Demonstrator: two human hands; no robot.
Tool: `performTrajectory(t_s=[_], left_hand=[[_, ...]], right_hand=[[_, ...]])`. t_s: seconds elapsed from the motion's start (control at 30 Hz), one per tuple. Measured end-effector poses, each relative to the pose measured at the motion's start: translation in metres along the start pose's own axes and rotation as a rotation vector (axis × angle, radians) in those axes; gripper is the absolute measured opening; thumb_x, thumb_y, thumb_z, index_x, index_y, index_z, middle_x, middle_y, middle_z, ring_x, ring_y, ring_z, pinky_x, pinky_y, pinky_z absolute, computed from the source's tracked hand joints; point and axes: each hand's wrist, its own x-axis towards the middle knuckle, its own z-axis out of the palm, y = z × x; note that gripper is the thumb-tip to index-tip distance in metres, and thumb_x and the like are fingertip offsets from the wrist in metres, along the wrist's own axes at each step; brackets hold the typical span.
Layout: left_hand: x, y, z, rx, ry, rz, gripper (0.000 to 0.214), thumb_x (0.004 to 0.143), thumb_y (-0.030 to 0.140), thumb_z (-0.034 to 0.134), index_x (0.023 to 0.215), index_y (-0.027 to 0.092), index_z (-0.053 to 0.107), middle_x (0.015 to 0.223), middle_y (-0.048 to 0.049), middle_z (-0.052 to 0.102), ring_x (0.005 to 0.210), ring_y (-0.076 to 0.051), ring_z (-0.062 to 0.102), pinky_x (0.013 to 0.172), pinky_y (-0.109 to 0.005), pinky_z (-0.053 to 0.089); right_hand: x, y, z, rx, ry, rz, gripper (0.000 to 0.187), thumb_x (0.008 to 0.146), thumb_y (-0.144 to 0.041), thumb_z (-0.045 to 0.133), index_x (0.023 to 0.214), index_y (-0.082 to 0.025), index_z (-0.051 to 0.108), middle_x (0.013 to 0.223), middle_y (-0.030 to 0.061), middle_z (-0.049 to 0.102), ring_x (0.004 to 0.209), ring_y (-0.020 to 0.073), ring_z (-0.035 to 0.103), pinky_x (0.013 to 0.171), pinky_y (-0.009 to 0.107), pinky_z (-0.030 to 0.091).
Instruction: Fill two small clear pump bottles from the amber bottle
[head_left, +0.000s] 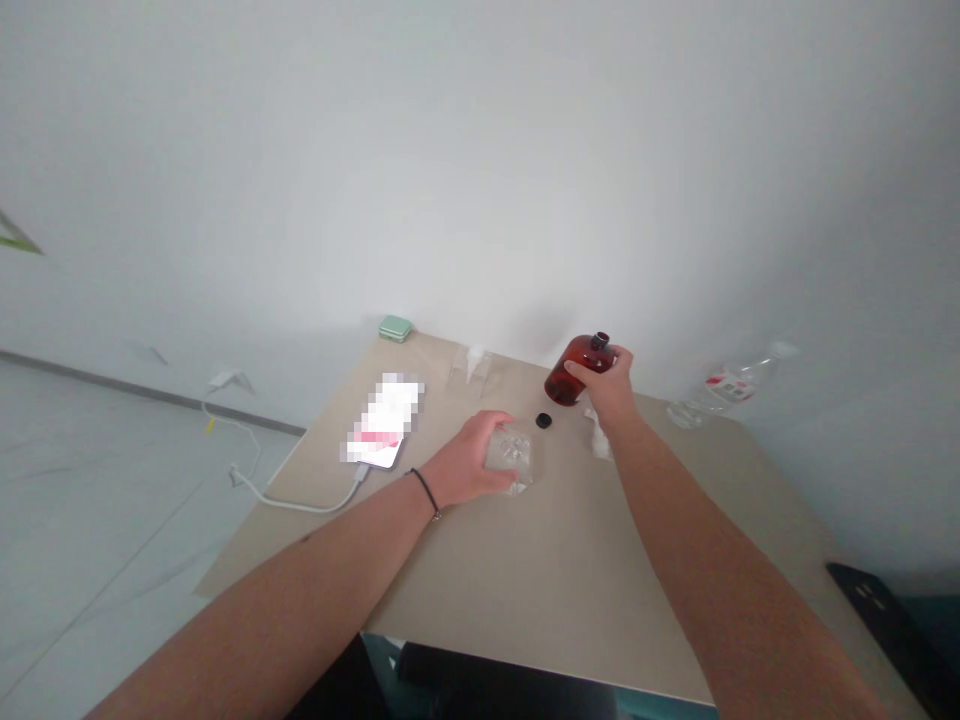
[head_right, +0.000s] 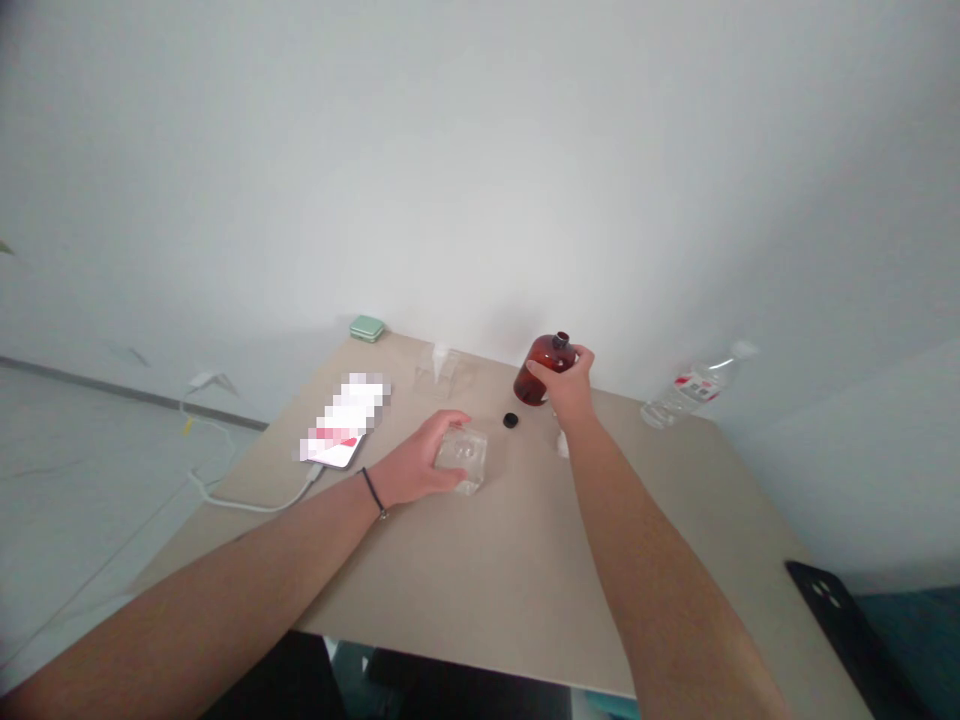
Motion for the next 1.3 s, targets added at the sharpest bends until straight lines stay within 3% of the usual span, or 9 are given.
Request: performTrajectory(t_s=[0.53, 0.6, 0.7, 0.8, 0.87, 0.93, 1.07, 1.2, 1.3], left_hand=[[-0.001, 0.000, 0.000, 0.002, -0.046, -0.021, 0.062, 0.075, 0.023, 0.071, 0.130, 0.022, 0.043, 0.131, -0.0122, 0.050, 0.127, -0.031, 0.047, 0.114, -0.051, 0.033], [-0.001, 0.001, 0.001, -0.008, -0.045, -0.033, 0.062, 0.074, 0.022, 0.070, 0.130, 0.022, 0.043, 0.132, -0.0115, 0.050, 0.127, -0.030, 0.047, 0.114, -0.051, 0.033], [-0.002, 0.001, 0.001, -0.019, -0.047, -0.049, 0.063, 0.075, 0.024, 0.069, 0.132, 0.023, 0.041, 0.133, -0.0111, 0.049, 0.127, -0.030, 0.047, 0.114, -0.051, 0.032], [-0.003, 0.000, 0.002, -0.026, -0.057, -0.061, 0.063, 0.076, 0.024, 0.067, 0.133, 0.022, 0.039, 0.134, -0.0113, 0.048, 0.128, -0.030, 0.047, 0.114, -0.051, 0.033], [-0.003, 0.000, 0.002, -0.026, -0.064, -0.068, 0.062, 0.077, 0.023, 0.066, 0.133, 0.021, 0.038, 0.134, -0.0118, 0.048, 0.129, -0.031, 0.046, 0.114, -0.051, 0.033], [-0.003, -0.001, 0.002, -0.027, -0.067, -0.071, 0.063, 0.077, 0.023, 0.065, 0.134, 0.021, 0.037, 0.133, -0.0120, 0.048, 0.129, -0.031, 0.046, 0.114, -0.051, 0.033], [-0.004, 0.000, 0.003, -0.039, -0.062, -0.071, 0.064, 0.077, 0.021, 0.066, 0.134, 0.022, 0.037, 0.130, -0.0101, 0.050, 0.130, -0.030, 0.046, 0.113, -0.050, 0.034], [-0.004, 0.002, 0.003, -0.052, -0.060, -0.099, 0.064, 0.077, 0.019, 0.066, 0.134, 0.022, 0.037, 0.129, -0.0090, 0.051, 0.128, -0.029, 0.047, 0.112, -0.049, 0.034], [-0.004, 0.002, 0.004, -0.044, -0.054, -0.106, 0.064, 0.076, 0.019, 0.066, 0.134, 0.022, 0.037, 0.130, -0.0094, 0.050, 0.125, -0.029, 0.048, 0.112, -0.049, 0.034]], right_hand=[[-0.006, 0.018, 0.009, -0.061, -0.090, 0.066, 0.099, 0.060, -0.058, 0.078, 0.137, -0.022, 0.026, 0.130, 0.0165, 0.057, 0.113, 0.0294, 0.062, 0.104, 0.049, 0.046], [-0.004, 0.012, 0.001, -0.038, -0.090, 0.045, 0.099, 0.068, -0.059, 0.072, 0.144, -0.022, 0.021, 0.138, 0.0191, 0.051, 0.118, 0.0301, 0.060, 0.104, 0.048, 0.047], [0.001, -0.002, -0.024, -0.042, 0.038, -0.036, 0.083, 0.085, -0.058, 0.053, 0.151, -0.023, 0.017, 0.147, 0.0210, 0.043, 0.126, 0.0302, 0.055, 0.104, 0.049, 0.045], [-0.001, -0.014, -0.059, -0.154, 0.113, -0.188, 0.067, 0.092, -0.049, 0.047, 0.151, -0.023, 0.028, 0.142, 0.0187, 0.050, 0.118, 0.0288, 0.059, 0.098, 0.047, 0.049], [-0.008, -0.016, -0.080, -0.319, 0.035, -0.268, 0.051, 0.094, -0.041, 0.044, 0.142, -0.021, 0.047, 0.128, 0.0154, 0.061, 0.105, 0.0267, 0.065, 0.090, 0.043, 0.053], [-0.017, -0.009, -0.093, -0.565, -0.151, -0.375, 0.040, 0.096, -0.031, 0.040, 0.128, -0.021, 0.062, 0.114, 0.0121, 0.069, 0.096, 0.0246, 0.067, 0.086, 0.039, 0.053], [-0.031, 0.019, -0.104, -0.990, -0.555, -0.699, 0.046, 0.091, -0.010, 0.041, 0.123, -0.028, 0.069, 0.107, 0.0071, 0.072, 0.087, 0.0207, 0.068, 0.079, 0.033, 0.050], [-0.036, 0.037, -0.107, -1.109, -0.632, -0.920, 0.054, 0.086, -0.002, 0.044, 0.125, -0.032, 0.068, 0.116, 0.0065, 0.070, 0.085, 0.0187, 0.068, 0.074, 0.030, 0.047], [-0.037, 0.038, -0.106, -1.109, -0.636, -0.957, 0.047, 0.087, -0.004, 0.047, 0.116, -0.031, 0.071, 0.124, 0.0069, 0.066, 0.084, 0.0175, 0.067, 0.075, 0.030, 0.046]])
